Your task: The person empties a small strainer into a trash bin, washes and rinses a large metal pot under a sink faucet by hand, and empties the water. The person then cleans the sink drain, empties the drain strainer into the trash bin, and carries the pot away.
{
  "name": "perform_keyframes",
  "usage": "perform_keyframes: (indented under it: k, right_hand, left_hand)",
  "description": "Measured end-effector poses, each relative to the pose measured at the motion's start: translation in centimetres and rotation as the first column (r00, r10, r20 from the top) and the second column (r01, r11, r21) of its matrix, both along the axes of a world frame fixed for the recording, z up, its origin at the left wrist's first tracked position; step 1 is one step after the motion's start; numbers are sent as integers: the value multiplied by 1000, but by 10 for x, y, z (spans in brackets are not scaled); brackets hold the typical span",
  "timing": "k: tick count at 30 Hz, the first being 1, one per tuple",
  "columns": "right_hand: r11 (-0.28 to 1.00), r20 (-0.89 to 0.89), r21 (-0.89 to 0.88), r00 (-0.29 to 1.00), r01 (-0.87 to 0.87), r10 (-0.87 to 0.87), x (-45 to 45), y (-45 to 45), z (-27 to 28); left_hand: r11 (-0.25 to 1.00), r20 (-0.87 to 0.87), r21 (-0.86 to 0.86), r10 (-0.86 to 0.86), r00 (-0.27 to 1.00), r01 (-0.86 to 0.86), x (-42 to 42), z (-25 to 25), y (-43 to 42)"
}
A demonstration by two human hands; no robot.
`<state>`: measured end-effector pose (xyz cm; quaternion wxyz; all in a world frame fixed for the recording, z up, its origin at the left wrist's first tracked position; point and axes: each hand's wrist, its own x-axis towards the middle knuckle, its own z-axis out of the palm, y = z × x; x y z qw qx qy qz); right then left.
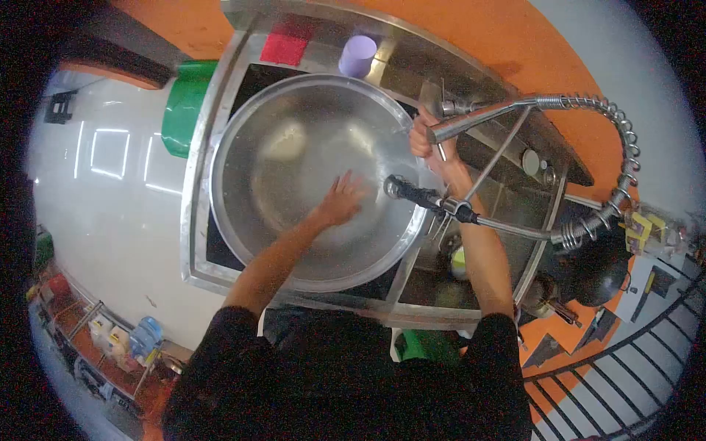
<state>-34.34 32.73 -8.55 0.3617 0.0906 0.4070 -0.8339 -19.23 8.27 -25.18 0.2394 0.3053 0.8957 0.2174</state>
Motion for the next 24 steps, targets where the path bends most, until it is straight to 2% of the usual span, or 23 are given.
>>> perform_keyframes:
  k: [1,2,3,4,6,7,8,10,11,12,13,15,16,17,19,20,21,22,23,24]
  right_hand:
    - [997,-17,61,999,52,-51,12,5,7]
    - [987,-40,126,994,104,-100,25,12,12]
    - [887,-127,406,975,219,-182,41,34,-5]
    - [700,-240,636,946,324,-219,54,58,-18]
    - [496,-133,845,977,200,-167,83,78,-3]
    - [458,-145,862,971,219,-190,111,90,-3]
    - [424,-157,874,964,236,-213,149,105,-15]
    - [251,-170,957,981,143,89,234,104,-18]
    - [266,60,953,952,-144,300,233,68,17]
    - [257,146,938,938,-231,314,239,38,23]
    - [245,234,916,917,-319,323,245,6,27]
    - [352,2,917,885,-187,466,229,-66,44]
    - [437,-38,873,861,-218,508,221,-90,34]
    - [521,-92,816,833,-251,546,209,-108,23]
    - [538,-93,773,779,-336,620,172,-137,-15]
    - [479,39,752,755,-454,654,148,-144,-42]
    - [233,-6,938,661,-256,750,143,-138,-95]
    - [-131,164,986,549,-98,820,130,-130,-132]
    - [-269,113,947,601,176,791,127,-116,-159]
    - [-402,53,815,636,418,770,127,-104,-175]
  left_hand:
    - [998,-42,13,-54,998,55,-11,-10,8]
    - [999,-107,38,37,994,-33,-23,-20,17]
    - [990,-170,74,133,976,-122,-37,-31,28]
    - [969,-230,116,239,943,-218,-47,-39,42]
    - [889,-235,102,457,858,-446,-65,-42,62]
    - [833,-222,79,550,805,-547,-61,-43,69]
    - [903,-224,21,423,878,-430,-53,-45,75]
    - [978,-222,-110,148,964,-175,-36,-47,71]
    - [997,-227,-65,24,974,-39,-20,-53,58]
    - [995,-234,-19,-103,967,101,7,-63,44]
    - [969,-241,30,-231,943,245,27,-69,27]
    - [835,-79,21,-547,834,550,49,-68,-33]
    - [733,3,29,-680,733,679,52,-60,-63]
    - [704,52,-75,-705,707,707,42,-43,-89]
    - [597,167,-283,-740,652,750,11,-8,-143]
    - [604,226,-463,-627,746,648,11,-10,-159]
    - [569,240,-632,-501,832,526,10,-18,-169]
    - [612,220,-651,-414,883,449,4,-5,-176]
    - [650,194,-665,-323,926,367,-2,9,-184]
    - [782,186,-529,-271,945,328,-17,63,-190]
